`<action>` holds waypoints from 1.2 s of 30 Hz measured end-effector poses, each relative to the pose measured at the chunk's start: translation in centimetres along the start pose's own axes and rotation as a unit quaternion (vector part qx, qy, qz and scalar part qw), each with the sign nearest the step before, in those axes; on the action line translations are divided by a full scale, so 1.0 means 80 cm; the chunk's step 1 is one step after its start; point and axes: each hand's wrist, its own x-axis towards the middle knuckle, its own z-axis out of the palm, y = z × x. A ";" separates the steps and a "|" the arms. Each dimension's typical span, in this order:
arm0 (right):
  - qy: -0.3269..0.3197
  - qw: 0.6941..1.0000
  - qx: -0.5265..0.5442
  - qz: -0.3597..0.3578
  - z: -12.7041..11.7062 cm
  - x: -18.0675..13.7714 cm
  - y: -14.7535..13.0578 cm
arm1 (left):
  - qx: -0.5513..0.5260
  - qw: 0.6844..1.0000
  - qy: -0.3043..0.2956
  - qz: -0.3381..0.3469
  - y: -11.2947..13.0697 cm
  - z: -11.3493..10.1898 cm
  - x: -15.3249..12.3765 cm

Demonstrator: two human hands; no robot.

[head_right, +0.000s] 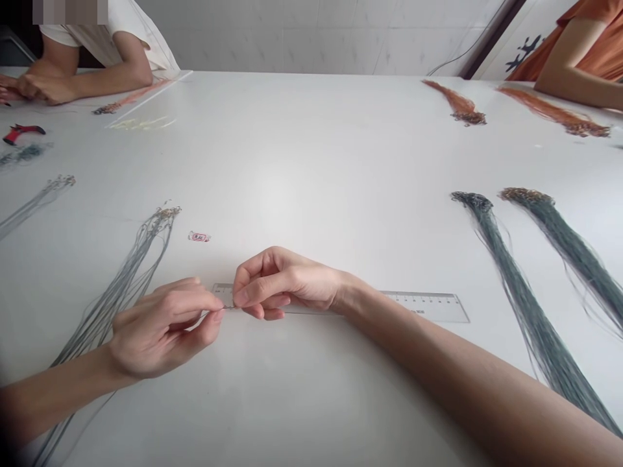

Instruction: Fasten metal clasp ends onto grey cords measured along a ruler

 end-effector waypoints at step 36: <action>0.003 1.000 -0.013 0.000 0.000 0.000 0.000 | -0.006 1.000 -0.003 -0.001 0.000 -0.003 0.003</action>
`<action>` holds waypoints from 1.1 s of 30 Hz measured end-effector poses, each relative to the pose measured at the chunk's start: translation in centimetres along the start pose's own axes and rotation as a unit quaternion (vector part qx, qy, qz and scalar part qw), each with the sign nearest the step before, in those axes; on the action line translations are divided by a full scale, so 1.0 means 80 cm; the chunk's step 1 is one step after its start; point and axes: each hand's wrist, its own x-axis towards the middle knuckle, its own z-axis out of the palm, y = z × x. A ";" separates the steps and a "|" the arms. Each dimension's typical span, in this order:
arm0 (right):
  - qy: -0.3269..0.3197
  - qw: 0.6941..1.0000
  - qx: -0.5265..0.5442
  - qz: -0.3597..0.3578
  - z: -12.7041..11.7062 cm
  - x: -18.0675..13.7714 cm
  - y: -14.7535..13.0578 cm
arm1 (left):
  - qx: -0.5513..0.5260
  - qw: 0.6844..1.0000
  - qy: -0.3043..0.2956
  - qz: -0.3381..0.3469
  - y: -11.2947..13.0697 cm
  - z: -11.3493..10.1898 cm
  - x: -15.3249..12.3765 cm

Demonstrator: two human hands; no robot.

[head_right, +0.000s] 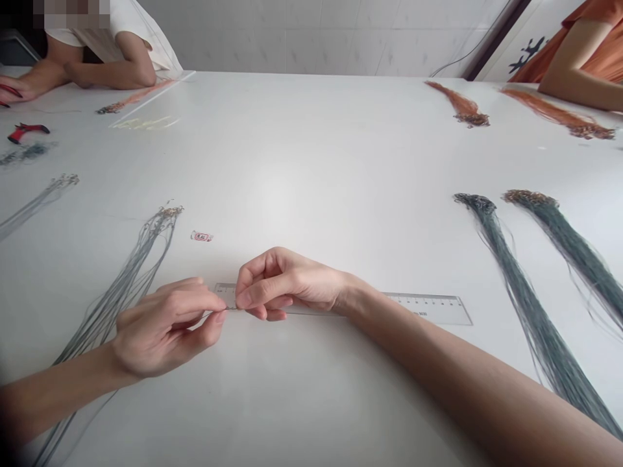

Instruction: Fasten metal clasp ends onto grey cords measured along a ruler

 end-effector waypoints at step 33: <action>-0.004 1.000 -0.005 0.002 -0.001 0.000 0.001 | 0.019 1.000 -0.005 0.001 0.001 -0.001 0.000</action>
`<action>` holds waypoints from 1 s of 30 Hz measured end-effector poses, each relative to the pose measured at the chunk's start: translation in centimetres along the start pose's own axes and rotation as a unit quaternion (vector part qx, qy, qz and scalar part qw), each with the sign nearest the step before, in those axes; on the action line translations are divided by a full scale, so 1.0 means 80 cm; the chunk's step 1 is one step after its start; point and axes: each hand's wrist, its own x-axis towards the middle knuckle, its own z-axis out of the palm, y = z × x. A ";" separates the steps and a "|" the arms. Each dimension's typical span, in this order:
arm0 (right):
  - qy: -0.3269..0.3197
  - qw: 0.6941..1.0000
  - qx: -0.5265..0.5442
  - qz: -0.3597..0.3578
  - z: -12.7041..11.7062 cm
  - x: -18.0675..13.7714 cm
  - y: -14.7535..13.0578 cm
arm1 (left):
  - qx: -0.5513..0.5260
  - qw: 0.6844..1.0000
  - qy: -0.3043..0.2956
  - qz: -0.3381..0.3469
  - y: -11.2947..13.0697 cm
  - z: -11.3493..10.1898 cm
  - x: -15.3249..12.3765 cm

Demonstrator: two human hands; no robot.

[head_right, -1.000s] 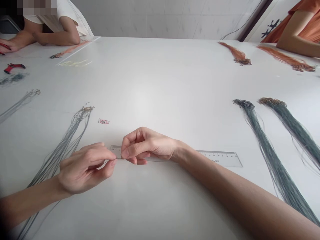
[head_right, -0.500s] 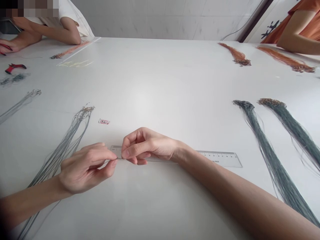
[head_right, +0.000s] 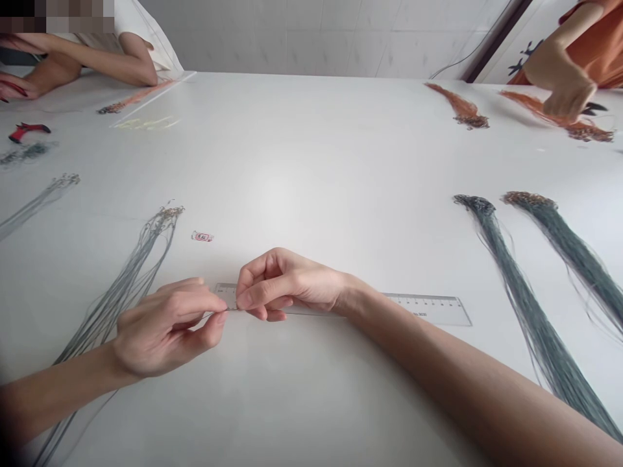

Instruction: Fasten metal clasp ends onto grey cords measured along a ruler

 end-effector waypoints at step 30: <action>-0.005 1.000 0.012 -0.017 0.002 0.001 0.000 | -0.004 1.000 0.006 -0.007 -0.001 0.002 -0.002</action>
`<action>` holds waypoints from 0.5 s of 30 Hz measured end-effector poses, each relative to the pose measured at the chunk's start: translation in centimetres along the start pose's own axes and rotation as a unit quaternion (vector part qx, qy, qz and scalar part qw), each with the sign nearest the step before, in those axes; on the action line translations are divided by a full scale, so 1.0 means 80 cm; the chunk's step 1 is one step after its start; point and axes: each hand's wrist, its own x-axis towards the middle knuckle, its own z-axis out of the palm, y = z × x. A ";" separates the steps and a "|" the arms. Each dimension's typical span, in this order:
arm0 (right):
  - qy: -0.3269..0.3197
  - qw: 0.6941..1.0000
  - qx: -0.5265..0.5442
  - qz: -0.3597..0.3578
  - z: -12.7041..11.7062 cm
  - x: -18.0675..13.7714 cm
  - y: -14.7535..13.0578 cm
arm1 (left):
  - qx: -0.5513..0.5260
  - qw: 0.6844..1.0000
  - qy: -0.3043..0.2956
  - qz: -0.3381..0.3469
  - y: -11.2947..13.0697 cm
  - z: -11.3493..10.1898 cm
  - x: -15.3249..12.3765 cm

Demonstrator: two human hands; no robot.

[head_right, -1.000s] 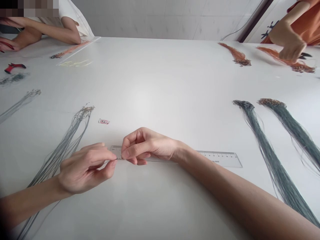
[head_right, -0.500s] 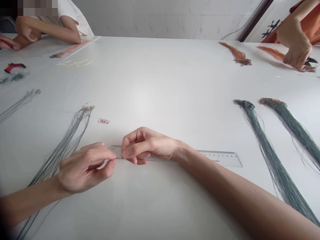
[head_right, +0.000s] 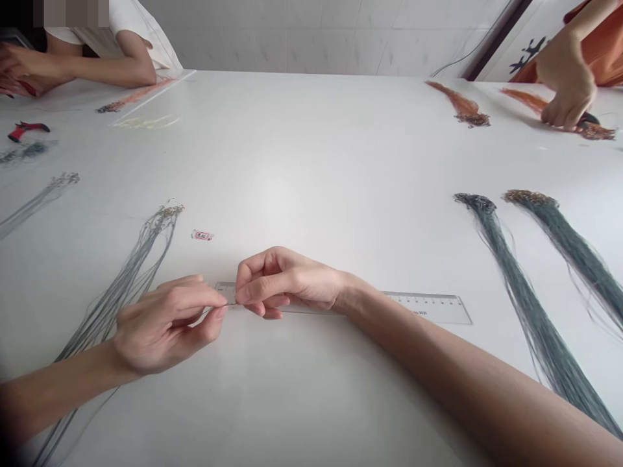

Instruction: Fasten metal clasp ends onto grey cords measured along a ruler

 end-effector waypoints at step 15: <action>0.002 1.000 0.001 -0.011 -0.001 0.001 0.002 | -0.005 1.000 0.001 -0.017 -0.001 0.000 0.001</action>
